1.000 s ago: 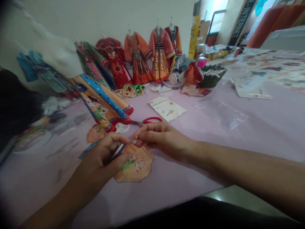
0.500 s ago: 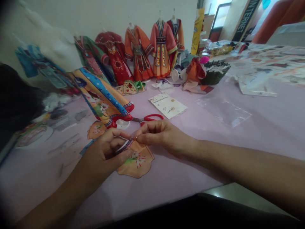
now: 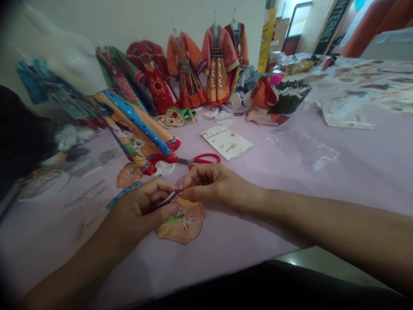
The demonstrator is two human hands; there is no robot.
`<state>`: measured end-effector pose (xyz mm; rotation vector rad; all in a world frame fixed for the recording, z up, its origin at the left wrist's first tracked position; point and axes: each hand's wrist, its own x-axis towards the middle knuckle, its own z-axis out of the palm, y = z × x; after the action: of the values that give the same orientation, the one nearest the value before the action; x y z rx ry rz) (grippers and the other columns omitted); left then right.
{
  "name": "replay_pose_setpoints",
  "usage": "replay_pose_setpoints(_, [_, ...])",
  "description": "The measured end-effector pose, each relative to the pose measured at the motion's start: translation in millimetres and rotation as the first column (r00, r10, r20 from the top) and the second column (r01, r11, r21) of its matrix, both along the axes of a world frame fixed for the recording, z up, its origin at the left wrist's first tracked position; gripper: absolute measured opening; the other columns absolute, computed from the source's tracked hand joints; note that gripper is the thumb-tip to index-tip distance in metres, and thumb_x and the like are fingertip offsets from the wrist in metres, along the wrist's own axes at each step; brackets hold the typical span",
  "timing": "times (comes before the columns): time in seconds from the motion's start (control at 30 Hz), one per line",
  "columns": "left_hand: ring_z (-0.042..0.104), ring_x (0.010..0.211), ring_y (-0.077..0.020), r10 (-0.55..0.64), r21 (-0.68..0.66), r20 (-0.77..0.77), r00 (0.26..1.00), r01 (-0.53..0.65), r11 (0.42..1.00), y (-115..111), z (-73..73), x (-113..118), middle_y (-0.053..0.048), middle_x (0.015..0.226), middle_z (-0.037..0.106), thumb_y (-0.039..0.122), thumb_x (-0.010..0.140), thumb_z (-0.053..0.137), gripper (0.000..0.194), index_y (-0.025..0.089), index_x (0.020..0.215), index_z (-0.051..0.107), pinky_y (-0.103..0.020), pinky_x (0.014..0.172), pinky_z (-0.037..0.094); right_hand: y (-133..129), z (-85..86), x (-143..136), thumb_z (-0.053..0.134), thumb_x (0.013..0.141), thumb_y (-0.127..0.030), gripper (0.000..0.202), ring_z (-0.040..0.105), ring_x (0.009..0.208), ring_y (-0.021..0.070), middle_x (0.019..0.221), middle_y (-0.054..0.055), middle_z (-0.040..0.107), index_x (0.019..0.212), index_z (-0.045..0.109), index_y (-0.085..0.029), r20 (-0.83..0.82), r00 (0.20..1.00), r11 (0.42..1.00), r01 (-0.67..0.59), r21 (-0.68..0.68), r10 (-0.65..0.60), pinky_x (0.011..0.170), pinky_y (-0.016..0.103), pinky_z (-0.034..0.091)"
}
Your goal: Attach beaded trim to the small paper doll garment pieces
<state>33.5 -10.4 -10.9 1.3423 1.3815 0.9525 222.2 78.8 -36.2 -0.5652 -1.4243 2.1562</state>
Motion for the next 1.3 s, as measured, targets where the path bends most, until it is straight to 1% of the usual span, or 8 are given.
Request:
replay_pose_setpoints(0.13, [0.073,0.088,-0.0167,-0.035,-0.012,0.064,0.997,0.036,0.999,-1.0,-0.3,-1.2,0.0,0.095,0.079,0.023,0.086,0.069,0.011,0.022,0.098,0.07,-0.024,0.072,0.053,0.2,1.5,-0.5,0.084,0.078,-0.019,0.022,0.057,0.068,0.0075,0.081,-0.002,0.065,0.089,0.065,-0.015,0.015,1.0,0.999,-0.021,-0.032,0.022,0.061,0.021,0.043])
replay_pose_setpoints(0.37, [0.073,0.084,-0.0118,-0.036,-0.034,0.136,0.99,0.041,0.999,-1.8,-2.7,-3.6,0.003,0.093,0.079,0.02,0.088,0.071,0.011,0.025,0.098,0.073,-0.018,0.07,0.051,1.6,2.3,-0.6,0.083,0.078,-0.016,0.019,0.061,0.072,0.0079,0.082,-0.001,0.069,0.088,0.067,-0.013,0.004,0.999,0.996,-0.041,-0.082,0.042,0.067,0.022,0.045])
replay_pose_setpoints(0.5, [0.073,0.085,-0.0112,-0.034,-0.046,0.131,0.991,0.041,0.998,-0.4,-2.3,-2.4,0.004,0.093,0.079,0.019,0.089,0.071,0.012,0.026,0.099,0.073,-0.018,0.071,0.052,1.3,2.1,-0.9,0.082,0.079,-0.016,0.018,0.06,0.07,0.0074,0.081,-0.001,0.069,0.089,0.067,-0.013,0.013,0.999,0.996,-0.039,-0.077,0.04,0.065,0.021,0.043])
replay_pose_setpoints(0.67, [0.073,0.084,-0.0115,-0.03,-0.053,0.131,0.991,0.037,0.998,-0.2,-0.7,-1.4,0.005,0.092,0.078,0.019,0.088,0.072,0.011,0.025,0.096,0.073,-0.017,0.069,0.051,0.8,2.2,-1.0,0.084,0.076,-0.016,0.021,0.06,0.07,0.0072,0.08,-0.001,0.069,0.088,0.067,-0.013,0.021,0.999,0.997,-0.038,-0.074,0.039,0.064,0.021,0.043])
replay_pose_setpoints(0.87, [0.073,0.084,-0.0116,-0.013,-0.067,0.123,0.992,0.021,0.998,-1.0,1.1,-0.6,0.005,0.089,0.077,0.018,0.087,0.073,0.011,0.026,0.094,0.074,-0.017,0.07,0.051,2.0,1.4,-1.0,0.081,0.079,-0.017,0.017,0.06,0.07,0.0077,0.08,-0.001,0.068,0.088,0.068,-0.013,0.007,1.0,0.998,-0.029,-0.051,0.029,0.067,0.022,0.044])
replay_pose_setpoints(1.03, [0.073,0.086,-0.0121,-0.018,-0.057,0.141,0.99,0.026,0.998,-0.7,0.0,-0.3,0.006,0.091,0.078,0.019,0.087,0.073,0.011,0.028,0.094,0.075,-0.018,0.073,0.053,1.5,1.0,-0.7,0.08,0.079,-0.016,0.015,0.06,0.068,0.0081,0.079,-0.001,0.067,0.088,0.068,-0.013,-0.016,0.999,0.997,-0.044,-0.061,0.043,0.065,0.023,0.044])
replay_pose_setpoints(1.2, [0.073,0.085,-0.0116,0.008,-0.063,0.135,0.991,0.0,0.998,0.1,-1.9,-0.8,0.006,0.092,0.078,0.022,0.085,0.076,0.011,0.029,0.094,0.076,-0.018,0.073,0.052,1.4,0.6,-0.3,0.079,0.079,-0.016,0.015,0.058,0.068,0.0083,0.079,-0.001,0.066,0.088,0.068,-0.014,-0.005,0.999,0.997,-0.047,-0.054,0.047,0.064,0.024,0.042])
replay_pose_setpoints(1.3, [0.072,0.086,-0.0115,-0.002,-0.062,0.14,0.99,0.011,0.998,0.7,-2.6,-1.4,0.006,0.093,0.079,0.021,0.085,0.076,0.013,0.03,0.095,0.076,-0.017,0.073,0.052,1.6,0.3,-1.0,0.078,0.079,-0.017,0.015,0.057,0.068,0.0083,0.08,-0.001,0.066,0.089,0.067,-0.014,0.005,0.999,0.998,-0.042,-0.044,0.042,0.064,0.023,0.041])
